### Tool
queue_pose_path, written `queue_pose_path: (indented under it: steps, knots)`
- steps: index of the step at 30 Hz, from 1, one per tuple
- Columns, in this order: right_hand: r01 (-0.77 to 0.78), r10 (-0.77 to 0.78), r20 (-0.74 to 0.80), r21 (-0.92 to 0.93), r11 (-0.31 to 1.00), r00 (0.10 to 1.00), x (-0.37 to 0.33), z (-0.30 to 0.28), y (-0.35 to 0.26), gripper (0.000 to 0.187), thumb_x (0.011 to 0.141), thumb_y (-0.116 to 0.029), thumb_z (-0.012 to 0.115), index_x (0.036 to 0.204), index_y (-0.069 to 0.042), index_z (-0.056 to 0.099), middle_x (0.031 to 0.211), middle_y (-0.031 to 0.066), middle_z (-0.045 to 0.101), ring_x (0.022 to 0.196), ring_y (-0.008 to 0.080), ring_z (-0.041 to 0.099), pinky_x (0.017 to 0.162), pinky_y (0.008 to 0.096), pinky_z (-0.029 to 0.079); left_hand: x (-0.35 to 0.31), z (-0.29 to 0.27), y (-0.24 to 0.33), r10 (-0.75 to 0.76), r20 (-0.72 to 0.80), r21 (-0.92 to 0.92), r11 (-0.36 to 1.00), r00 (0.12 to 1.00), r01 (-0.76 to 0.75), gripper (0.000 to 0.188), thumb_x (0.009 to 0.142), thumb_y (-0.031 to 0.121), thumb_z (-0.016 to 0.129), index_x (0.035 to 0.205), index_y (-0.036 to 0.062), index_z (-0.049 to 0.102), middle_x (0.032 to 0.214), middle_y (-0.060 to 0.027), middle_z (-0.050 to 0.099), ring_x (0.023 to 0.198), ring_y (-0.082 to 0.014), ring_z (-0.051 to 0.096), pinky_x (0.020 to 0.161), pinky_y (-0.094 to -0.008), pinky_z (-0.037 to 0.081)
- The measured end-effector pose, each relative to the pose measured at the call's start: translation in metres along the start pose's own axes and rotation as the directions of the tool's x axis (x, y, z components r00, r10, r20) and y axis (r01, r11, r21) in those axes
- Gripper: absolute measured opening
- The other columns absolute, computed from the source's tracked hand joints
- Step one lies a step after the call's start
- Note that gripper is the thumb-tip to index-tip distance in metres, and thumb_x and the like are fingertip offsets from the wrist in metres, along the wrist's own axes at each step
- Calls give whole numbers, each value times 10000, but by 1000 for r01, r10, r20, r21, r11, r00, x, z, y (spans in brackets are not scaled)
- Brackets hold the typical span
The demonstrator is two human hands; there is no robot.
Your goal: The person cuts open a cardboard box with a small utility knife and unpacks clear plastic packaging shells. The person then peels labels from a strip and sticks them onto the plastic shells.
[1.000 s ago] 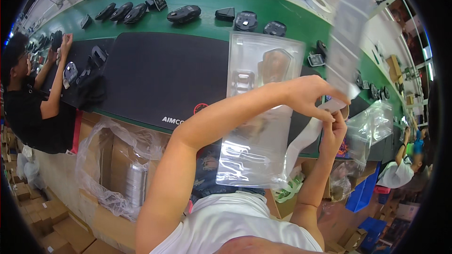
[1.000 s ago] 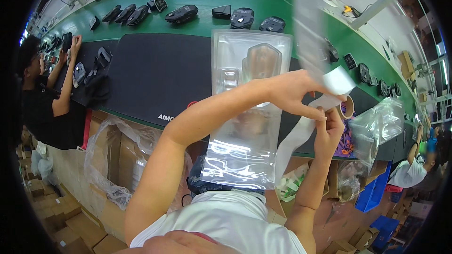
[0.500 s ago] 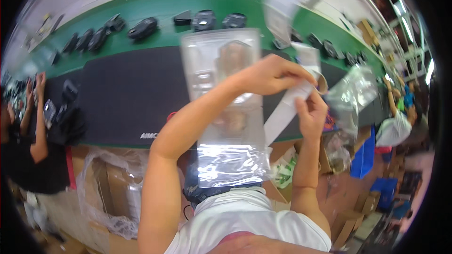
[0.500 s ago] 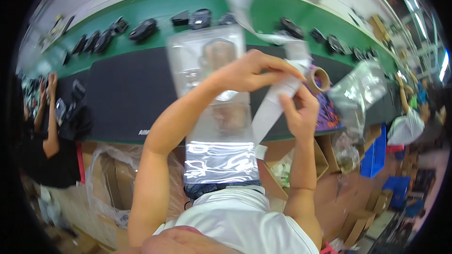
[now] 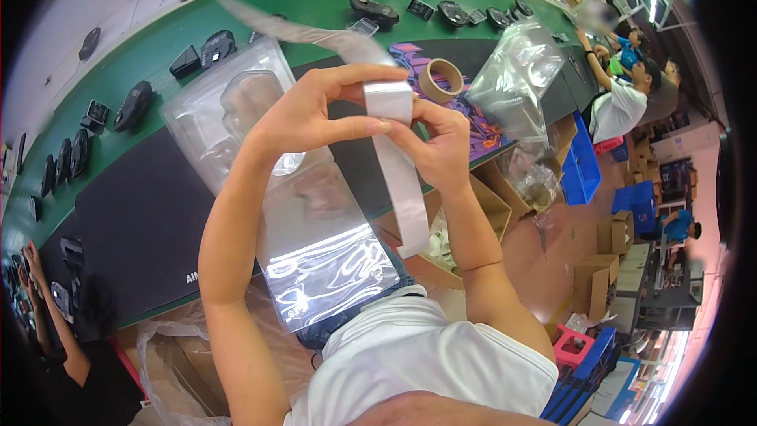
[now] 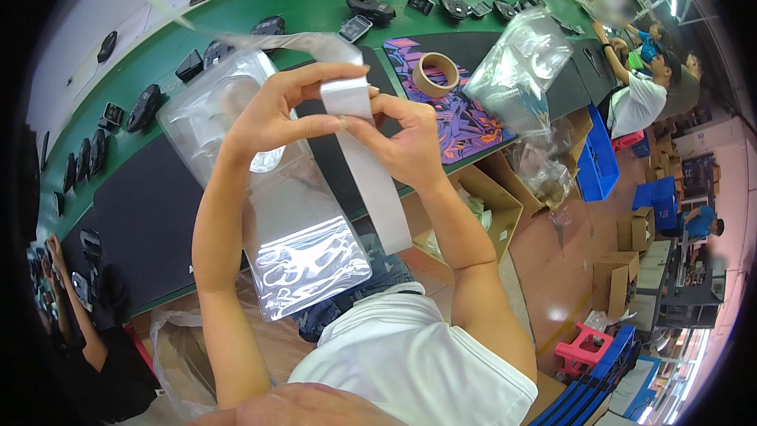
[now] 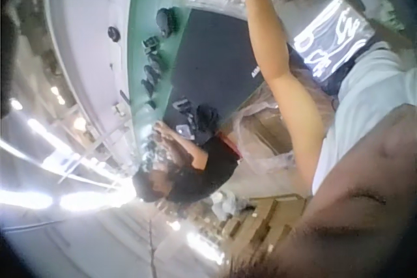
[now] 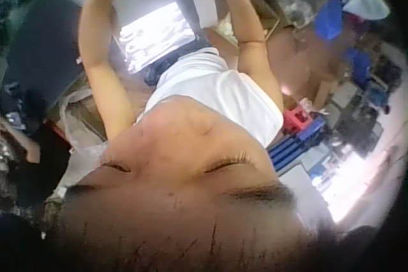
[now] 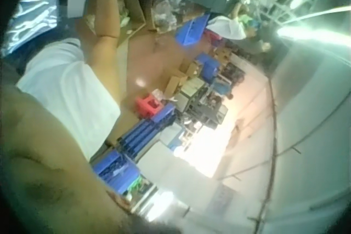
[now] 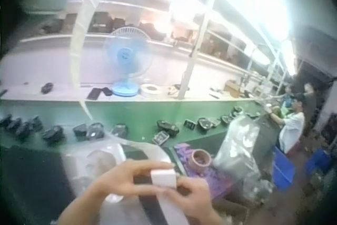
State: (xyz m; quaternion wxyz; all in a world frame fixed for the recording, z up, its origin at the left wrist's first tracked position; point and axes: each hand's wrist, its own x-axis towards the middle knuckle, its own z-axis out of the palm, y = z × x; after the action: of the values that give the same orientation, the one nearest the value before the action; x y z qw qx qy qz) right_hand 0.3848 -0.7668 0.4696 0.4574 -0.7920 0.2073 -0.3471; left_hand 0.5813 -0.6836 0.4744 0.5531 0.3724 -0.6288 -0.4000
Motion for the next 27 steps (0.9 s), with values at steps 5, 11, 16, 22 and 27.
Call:
queue_pose_path:
  steps: [5, 11, 16, 22, 27]
  knots:
    - [148, -170, -69, -248, 957, 983, 8, -14, -1, 202, 758, -103, 798, 900, -6, 691, 772, 26, 680, 704, 115, 616, 664, 239, 479, 4, 6, -8, -114, -192, 100, 986, 975, 135, 248, 908, 57, 648, 1145, -2, 689, 1002, -66, 720, 846, -92, 635, 762, -240, 499]
    - [145, -168, -159, -151, 978, 973, 6, -28, 11, 189, 767, -139, 804, 862, -55, 665, 737, 12, 652, 673, 115, 624, 593, 245, 459, 14, 11, -11, -165, -110, 369, 909, 980, 194, 149, 897, 123, 685, 931, -16, 725, 605, -74, 578, 545, -81, 458, 519, -266, 384]
    - [-62, 69, -81, 86, 994, 994, -5, -36, 10, 141, 830, -60, 757, 872, -10, 632, 833, 5, 630, 723, 50, 556, 643, 196, 438, 19, 10, -16, -149, -31, 427, 892, 988, 148, 205, 891, 175, 702, 837, -22, 714, 566, -60, 554, 521, -85, 433, 496, -273, 345]
    - [40, -56, -220, -77, 996, 974, -7, -57, 20, 170, 794, -133, 784, 869, -45, 660, 791, 15, 670, 677, 100, 603, 604, 235, 444, 29, 16, -20, -144, -15, 477, 869, 990, 133, 208, 889, 177, 692, 812, -15, 711, 576, -52, 569, 517, -96, 451, 498, -277, 353]
    - [97, -121, -131, -178, 979, 984, -12, -71, 21, 233, 777, -119, 799, 957, -45, 671, 885, 27, 672, 751, 106, 593, 671, 245, 468, 28, 21, -21, -158, -47, 493, 855, 986, 160, 226, 877, 205, 708, 796, -6, 715, 541, -108, 516, 465, -144, 407, 468, -305, 323]
